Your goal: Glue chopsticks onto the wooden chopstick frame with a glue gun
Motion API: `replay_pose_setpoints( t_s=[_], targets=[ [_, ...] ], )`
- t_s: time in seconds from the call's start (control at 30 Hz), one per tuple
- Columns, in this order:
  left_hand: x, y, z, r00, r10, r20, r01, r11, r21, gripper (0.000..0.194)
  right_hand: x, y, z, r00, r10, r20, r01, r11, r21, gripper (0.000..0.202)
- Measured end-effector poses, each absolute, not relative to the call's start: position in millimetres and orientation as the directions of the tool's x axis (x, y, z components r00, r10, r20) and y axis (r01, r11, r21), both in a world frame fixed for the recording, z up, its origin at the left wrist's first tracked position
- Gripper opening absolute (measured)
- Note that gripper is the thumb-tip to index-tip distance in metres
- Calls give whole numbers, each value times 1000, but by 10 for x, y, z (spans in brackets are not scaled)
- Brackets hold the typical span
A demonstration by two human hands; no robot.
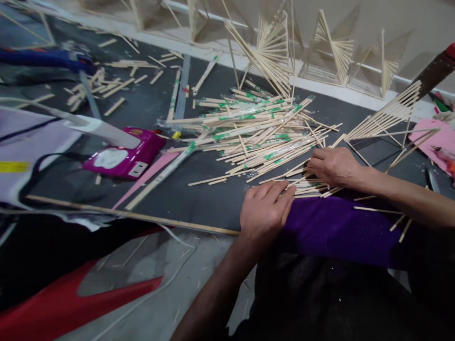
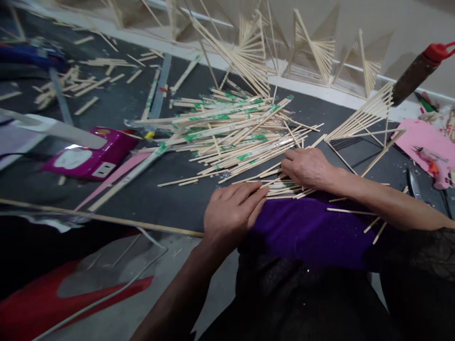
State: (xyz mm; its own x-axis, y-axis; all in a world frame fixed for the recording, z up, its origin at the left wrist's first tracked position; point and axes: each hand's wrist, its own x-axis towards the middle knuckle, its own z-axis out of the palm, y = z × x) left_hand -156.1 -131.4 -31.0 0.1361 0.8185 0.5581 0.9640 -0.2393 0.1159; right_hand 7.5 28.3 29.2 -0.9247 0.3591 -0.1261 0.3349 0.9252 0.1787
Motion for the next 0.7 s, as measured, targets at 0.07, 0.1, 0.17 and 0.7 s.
replay_pose_setpoints(
  t_s=[0.07, 0.1, 0.17, 0.7],
  targets=[
    [-1564, -1317, -305, 144, 817, 558, 966, -239, 100, 19, 42, 325, 291, -924, 373, -84, 353, 917, 187, 32],
    [-1566, -1320, -302, 151, 816, 557, 966, -242, 93, 19, 28, 345, 287, -920, 385, -70, 367, 911, 191, 31],
    [-1572, -1328, -298, 169, 817, 551, 964, -255, 83, 18, 22, 380, 273, -905, 421, -69, 401, 894, 200, 29],
    [-1610, -1334, -288, 189, 820, 540, 959, -272, 76, 20, 484, 365, 417, -729, 656, -197, 635, 755, 165, 32]
  ],
)
